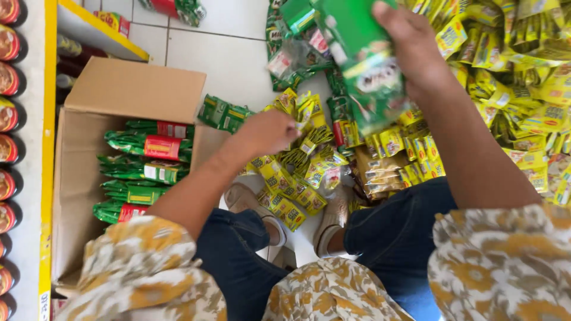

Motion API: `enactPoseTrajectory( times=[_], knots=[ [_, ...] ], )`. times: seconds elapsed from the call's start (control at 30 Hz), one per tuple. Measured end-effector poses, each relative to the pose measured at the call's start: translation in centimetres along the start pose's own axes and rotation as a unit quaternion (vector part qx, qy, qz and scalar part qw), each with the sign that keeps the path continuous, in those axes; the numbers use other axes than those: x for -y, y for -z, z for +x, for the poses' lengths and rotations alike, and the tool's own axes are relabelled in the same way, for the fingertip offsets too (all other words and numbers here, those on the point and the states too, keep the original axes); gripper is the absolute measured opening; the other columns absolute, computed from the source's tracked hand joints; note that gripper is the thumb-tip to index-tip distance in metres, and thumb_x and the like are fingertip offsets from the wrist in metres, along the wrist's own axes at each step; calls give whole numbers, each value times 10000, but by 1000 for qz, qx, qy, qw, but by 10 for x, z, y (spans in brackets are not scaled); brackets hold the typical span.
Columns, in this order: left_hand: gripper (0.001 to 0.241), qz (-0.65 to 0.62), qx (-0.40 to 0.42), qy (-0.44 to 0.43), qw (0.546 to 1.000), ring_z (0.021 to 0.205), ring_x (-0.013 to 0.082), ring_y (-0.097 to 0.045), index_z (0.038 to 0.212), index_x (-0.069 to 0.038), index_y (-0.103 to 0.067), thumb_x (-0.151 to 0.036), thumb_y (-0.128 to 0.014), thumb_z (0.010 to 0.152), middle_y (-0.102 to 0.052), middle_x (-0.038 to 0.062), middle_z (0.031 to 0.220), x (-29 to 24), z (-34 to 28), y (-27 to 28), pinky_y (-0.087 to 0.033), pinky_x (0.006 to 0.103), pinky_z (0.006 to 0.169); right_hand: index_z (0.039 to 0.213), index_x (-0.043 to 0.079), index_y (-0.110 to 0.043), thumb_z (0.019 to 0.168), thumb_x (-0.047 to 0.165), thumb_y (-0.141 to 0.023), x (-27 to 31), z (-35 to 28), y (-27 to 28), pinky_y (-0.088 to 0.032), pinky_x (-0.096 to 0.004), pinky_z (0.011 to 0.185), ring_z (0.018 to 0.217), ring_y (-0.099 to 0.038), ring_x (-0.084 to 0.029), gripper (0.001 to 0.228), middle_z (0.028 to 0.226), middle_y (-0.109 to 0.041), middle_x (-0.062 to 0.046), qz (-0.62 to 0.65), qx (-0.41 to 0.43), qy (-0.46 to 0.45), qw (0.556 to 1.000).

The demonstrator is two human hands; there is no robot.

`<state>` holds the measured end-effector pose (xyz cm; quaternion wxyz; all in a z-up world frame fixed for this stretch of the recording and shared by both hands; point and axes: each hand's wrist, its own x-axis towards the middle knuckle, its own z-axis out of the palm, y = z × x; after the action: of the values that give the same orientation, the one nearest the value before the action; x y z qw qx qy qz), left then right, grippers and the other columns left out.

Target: Packing various drink and food seasoning sachets from the floor into cardboard boxes.

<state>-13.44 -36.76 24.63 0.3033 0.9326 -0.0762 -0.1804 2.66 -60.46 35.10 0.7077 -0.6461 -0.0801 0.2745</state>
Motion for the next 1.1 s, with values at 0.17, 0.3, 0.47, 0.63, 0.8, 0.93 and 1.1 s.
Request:
enactPoseTrajectory(
  times=[0.17,0.3,0.47,0.63,0.8,0.93,1.1],
  knots=[
    [353,-61,50,-45,996,887,413,-695,893,-54,-747,-360,-588,968,-729,207,914,27,84,-123,-550,514,838,1205,53,-710,1075,456,-637,10,-41,32,-597,-309,776,852,-716,-127,429,1027,-750,-40,20,-90,-6,996],
    [267,-66,2,-46,997,944,370,-690,959,-112,-765,-285,-565,921,-738,169,1010,96,172,-253,-548,473,864,1282,58,-668,1066,488,-598,17,-28,40,-612,-368,904,984,-732,-194,487,1147,-745,-80,164,-36,30,985],
    [246,-49,-55,-31,997,969,358,-683,1001,-101,-730,-273,-571,927,-725,164,1032,96,212,-276,-537,463,888,1195,81,-637,1017,467,-584,-8,1,36,-641,-411,940,979,-755,-228,429,1111,-741,-99,263,-19,-74,962],
    [248,-105,-92,18,990,963,363,-674,1035,-76,-690,-271,-614,901,-711,171,1034,59,217,-274,-536,468,873,1145,53,-653,1005,387,-664,-48,18,20,-606,-362,826,885,-724,-177,362,1021,-742,-67,160,23,-179,970],
    [290,-148,-142,72,976,958,367,-666,1068,-53,-651,-269,-657,875,-697,177,1035,32,190,-242,-536,473,857,1197,36,-650,970,404,-659,-49,18,13,-609,-340,784,849,-728,-159,433,1002,-754,-59,89,34,-184,978],
    [343,-189,-180,101,960,953,370,-659,1094,-34,-619,-267,-691,854,-686,183,1036,14,192,-243,-535,477,845,1271,18,-637,928,353,-702,-56,10,13,-596,-336,759,843,-723,-174,484,1016,-752,-98,-34,109,-192,975],
    [423,-240,-221,155,933,948,374,-650,1128,-10,-579,-265,-734,827,-672,189,1037,7,174,-273,-534,481,829,1353,60,-584,914,376,-710,-65,10,7,-592,-313,802,912,-711,-128,555,1081,-738,-63,-42,121,-183,975]
  ],
)
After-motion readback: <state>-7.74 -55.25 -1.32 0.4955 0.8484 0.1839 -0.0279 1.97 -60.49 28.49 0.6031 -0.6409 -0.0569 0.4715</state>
